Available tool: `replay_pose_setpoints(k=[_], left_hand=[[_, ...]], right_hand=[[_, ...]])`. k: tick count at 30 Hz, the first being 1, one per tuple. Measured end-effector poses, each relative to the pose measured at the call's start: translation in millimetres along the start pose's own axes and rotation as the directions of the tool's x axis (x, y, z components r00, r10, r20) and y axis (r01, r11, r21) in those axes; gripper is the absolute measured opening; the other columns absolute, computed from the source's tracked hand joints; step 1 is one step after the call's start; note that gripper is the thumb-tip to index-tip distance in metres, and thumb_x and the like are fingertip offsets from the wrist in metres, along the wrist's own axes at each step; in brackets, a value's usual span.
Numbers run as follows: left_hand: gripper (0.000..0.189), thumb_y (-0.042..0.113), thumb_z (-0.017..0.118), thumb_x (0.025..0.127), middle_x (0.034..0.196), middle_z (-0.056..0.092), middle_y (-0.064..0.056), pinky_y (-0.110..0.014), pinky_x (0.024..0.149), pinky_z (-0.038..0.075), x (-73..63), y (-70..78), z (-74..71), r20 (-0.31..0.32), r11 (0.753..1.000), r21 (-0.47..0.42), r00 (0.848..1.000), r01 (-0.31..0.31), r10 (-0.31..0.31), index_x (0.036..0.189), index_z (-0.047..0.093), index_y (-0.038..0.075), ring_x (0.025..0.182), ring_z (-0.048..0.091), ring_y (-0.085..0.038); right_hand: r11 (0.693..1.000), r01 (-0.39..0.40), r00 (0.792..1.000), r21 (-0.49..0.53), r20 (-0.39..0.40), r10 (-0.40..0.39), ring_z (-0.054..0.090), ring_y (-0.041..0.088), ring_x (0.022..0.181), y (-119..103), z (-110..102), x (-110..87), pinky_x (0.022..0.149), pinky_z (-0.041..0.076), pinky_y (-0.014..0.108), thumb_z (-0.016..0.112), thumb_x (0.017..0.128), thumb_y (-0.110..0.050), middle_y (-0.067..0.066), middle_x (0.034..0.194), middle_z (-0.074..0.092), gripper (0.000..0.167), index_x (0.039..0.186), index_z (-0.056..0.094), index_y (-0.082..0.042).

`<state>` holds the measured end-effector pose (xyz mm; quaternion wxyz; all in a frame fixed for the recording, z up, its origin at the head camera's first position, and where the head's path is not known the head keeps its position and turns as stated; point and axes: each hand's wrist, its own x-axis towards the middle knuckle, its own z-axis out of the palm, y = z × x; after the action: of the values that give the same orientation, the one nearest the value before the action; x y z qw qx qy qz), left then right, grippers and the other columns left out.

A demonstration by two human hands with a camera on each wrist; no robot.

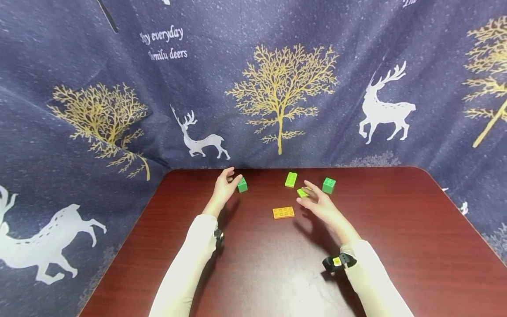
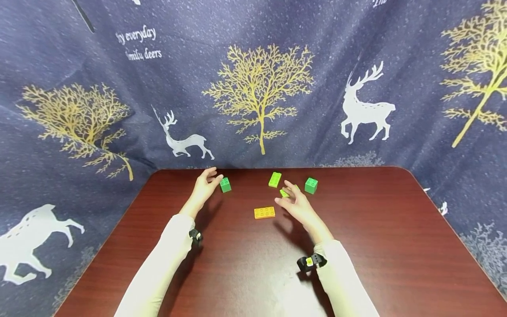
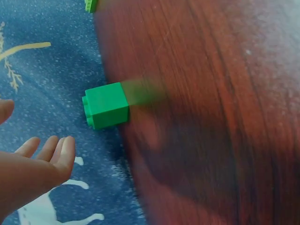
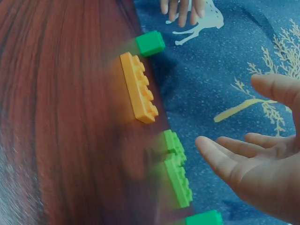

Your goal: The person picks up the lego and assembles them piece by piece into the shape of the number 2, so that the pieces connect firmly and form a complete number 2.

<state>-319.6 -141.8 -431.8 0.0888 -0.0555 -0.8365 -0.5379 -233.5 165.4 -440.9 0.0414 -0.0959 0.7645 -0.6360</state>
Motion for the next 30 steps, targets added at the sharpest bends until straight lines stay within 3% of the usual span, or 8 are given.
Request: replay_pose_setpoints(k=[5,11,21,30], left_hand=[[0.057,0.011,0.065,0.090,0.135,0.047,-0.029,-0.046,0.100,0.042,8.8,-3.3,-0.1,0.004,0.981,-0.130,0.990,0.143,-0.144,0.140,0.042,-0.004,0.119,0.050,-0.039],[0.060,0.008,0.065,0.090,0.139,0.043,-0.030,-0.049,0.101,0.042,15.0,-9.8,-2.8,0.018,0.929,-0.265,0.965,0.258,-0.263,0.142,0.038,-0.004,0.121,0.049,-0.039],[0.062,0.004,0.062,0.090,0.140,0.042,-0.029,-0.053,0.101,0.041,18.9,-25.6,-4.0,0.060,0.866,-0.362,0.936,0.344,-0.347,0.144,0.033,-0.006,0.122,0.048,-0.044],[0.060,0.001,0.062,0.089,0.141,0.042,-0.027,-0.050,0.098,0.045,24.6,-30.9,3.2,0.079,0.863,-0.324,0.920,0.388,-0.385,0.144,0.037,-0.003,0.118,0.052,-0.042]], right_hand=[[0.990,-0.078,0.996,0.117,0.046,0.073,0.040,0.042,0.131,5.8,5.7,1.5,0.103,0.039,0.050,0.063,0.093,-0.011,0.029,0.149,0.031,0.073,0.152,0.020,-0.002],[0.969,-0.157,0.985,0.190,0.104,0.139,0.043,0.044,0.127,10.1,10.3,3.6,0.103,0.039,0.050,0.060,0.094,-0.011,0.032,0.148,0.029,0.071,0.151,0.019,0.001],[0.952,-0.236,0.965,0.194,0.158,0.207,0.046,0.046,0.122,17.2,13.9,8.7,0.098,0.045,0.048,0.054,0.096,-0.006,0.035,0.146,0.031,0.063,0.148,0.021,0.007],[0.954,-0.260,0.959,0.147,0.157,0.237,0.062,0.026,0.106,24.5,17.3,10.2,0.088,0.052,0.039,0.055,0.091,0.006,0.034,0.141,0.038,0.058,0.144,0.031,0.011]])
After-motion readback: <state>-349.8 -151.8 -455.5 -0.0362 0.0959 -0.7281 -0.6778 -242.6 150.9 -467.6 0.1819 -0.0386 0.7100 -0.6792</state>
